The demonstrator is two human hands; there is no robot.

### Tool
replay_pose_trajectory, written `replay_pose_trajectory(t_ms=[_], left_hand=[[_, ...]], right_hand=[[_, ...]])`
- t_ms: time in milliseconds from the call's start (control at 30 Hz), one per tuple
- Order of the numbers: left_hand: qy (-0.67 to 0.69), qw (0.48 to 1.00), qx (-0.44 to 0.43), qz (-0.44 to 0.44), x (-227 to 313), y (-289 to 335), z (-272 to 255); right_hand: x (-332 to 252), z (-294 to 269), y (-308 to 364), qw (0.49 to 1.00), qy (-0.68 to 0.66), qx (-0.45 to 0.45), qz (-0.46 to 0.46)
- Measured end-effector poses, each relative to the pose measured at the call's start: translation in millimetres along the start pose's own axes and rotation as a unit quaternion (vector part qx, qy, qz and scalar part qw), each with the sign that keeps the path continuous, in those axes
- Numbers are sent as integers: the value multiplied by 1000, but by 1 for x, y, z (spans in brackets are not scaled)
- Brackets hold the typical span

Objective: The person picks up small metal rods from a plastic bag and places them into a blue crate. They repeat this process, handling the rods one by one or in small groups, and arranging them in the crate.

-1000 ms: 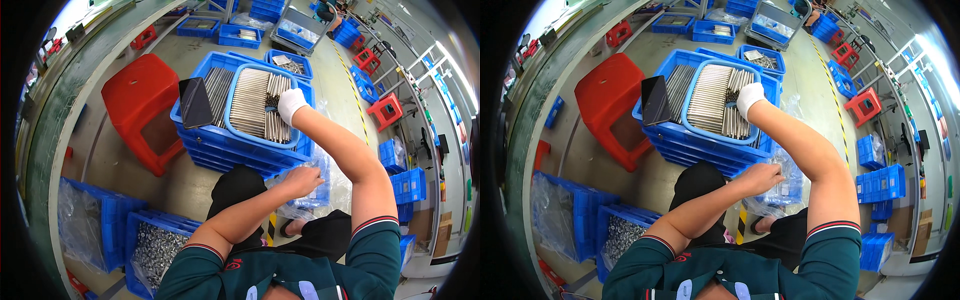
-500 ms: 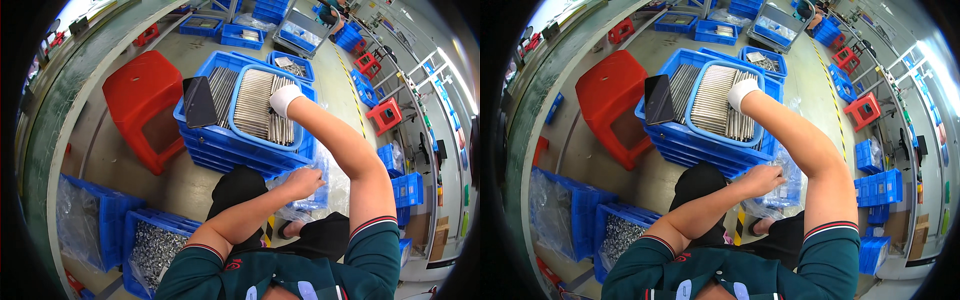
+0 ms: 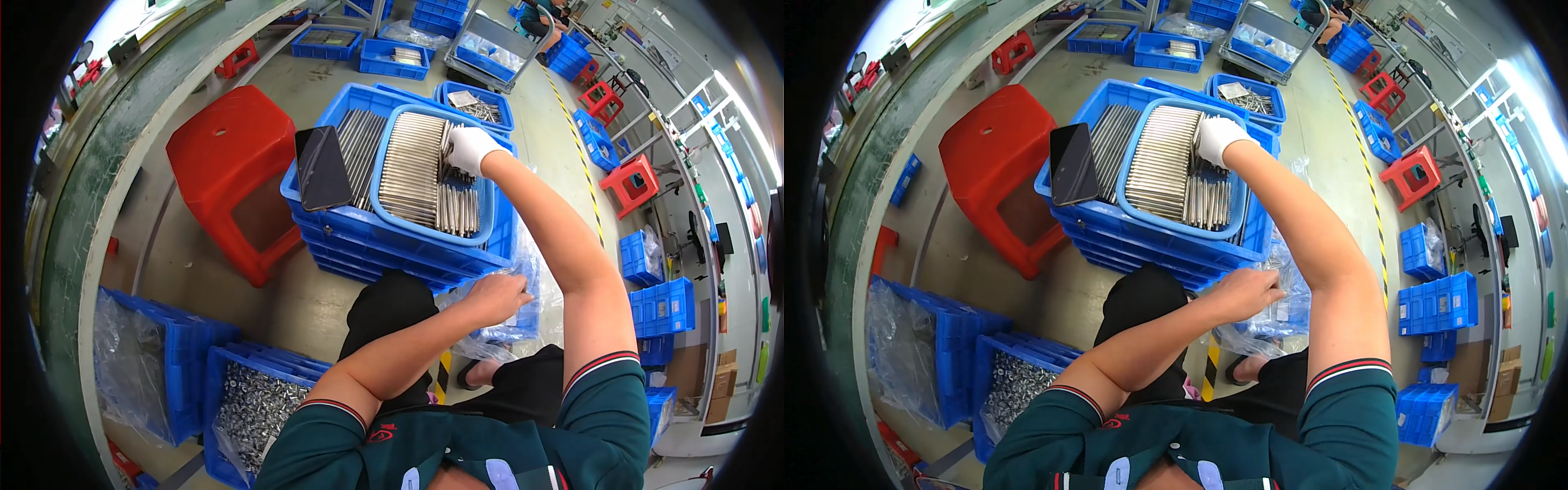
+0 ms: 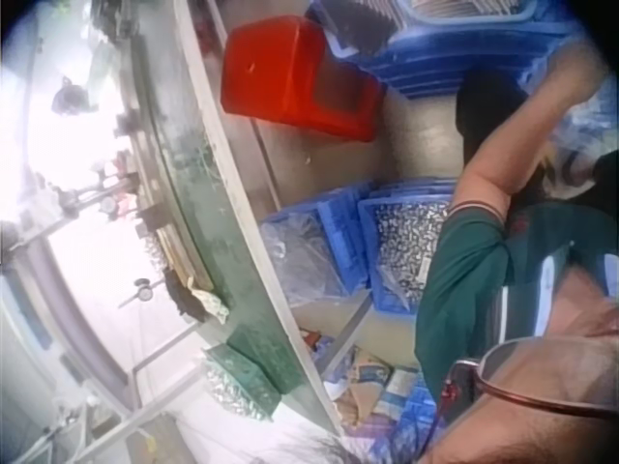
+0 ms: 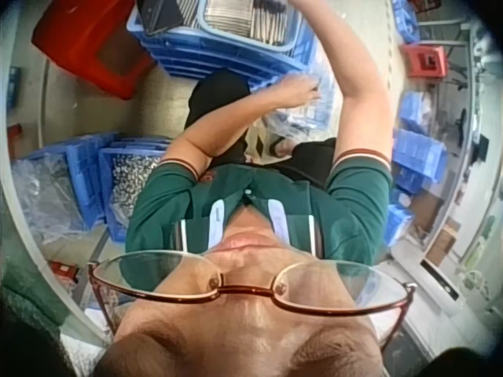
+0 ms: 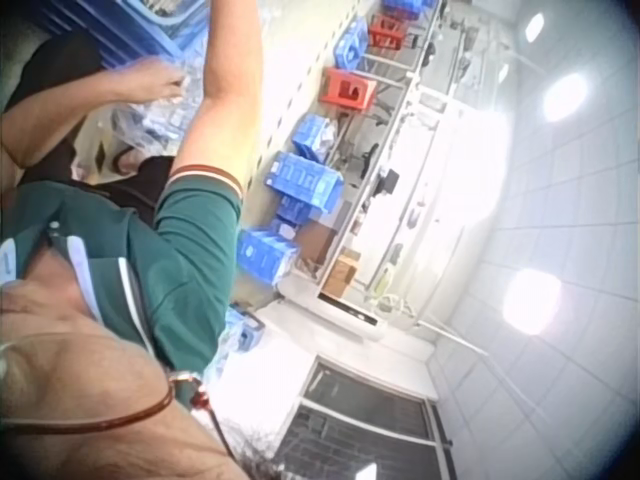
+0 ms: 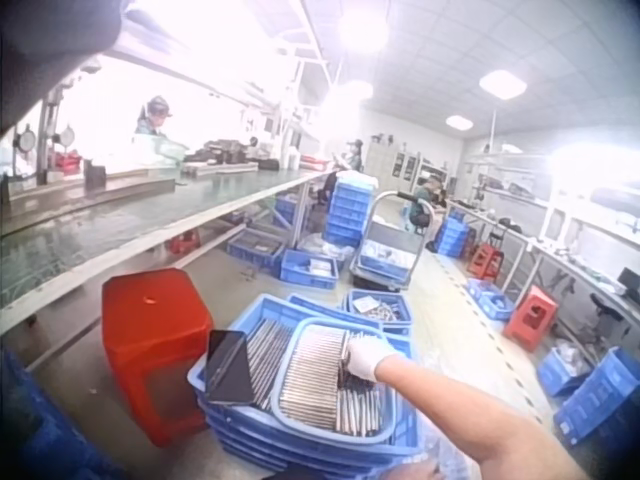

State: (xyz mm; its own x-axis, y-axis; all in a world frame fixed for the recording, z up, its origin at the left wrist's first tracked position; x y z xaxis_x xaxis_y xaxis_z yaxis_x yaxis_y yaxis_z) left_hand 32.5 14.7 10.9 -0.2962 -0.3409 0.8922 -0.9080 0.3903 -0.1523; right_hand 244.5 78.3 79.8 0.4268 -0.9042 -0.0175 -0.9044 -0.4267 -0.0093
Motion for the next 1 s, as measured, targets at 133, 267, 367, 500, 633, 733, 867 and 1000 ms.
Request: replay_pose_trajectory(t_ms=[133,267,367,500,633,733,867,1000], left_hand=[[-2,1000,0,1,1,0,-1],[4,1000,2,11,4,2,-2],[-8,1000,-8,9,8,2,-3],[-12,1000,-9,3,5,1,-3],[-10,1000,-16,1,7,1,-1],[-8,1000,-19,-1,8,0,1],[-10,1000,-18,-4,5,0,2],[-20,999,-31,-4,7,-1,3]], right_hand=[[1,2,1,999,-19,39,-5],[14,11,0,988,-113,90,47],[27,23,-1,969,-196,118,90],[19,15,11,953,-209,200,84],[21,15,17,947,-205,237,66],[23,21,15,948,-209,234,57],[20,20,15,947,-223,229,37],[29,23,18,941,-232,244,23]])
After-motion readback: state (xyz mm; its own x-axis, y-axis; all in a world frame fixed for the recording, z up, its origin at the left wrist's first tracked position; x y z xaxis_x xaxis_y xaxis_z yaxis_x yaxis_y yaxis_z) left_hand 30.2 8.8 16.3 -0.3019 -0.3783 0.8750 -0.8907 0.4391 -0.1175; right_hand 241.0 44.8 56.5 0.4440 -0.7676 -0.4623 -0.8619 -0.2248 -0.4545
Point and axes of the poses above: each hand's wrist, its own y-axis away from the middle knuckle, its own z-axis out of the palm, x = y × z, the point moved 5 cm from there along -y, towards the middle knuckle, and after that the axes turned 11 degrees about x, right-handed, at the moved point
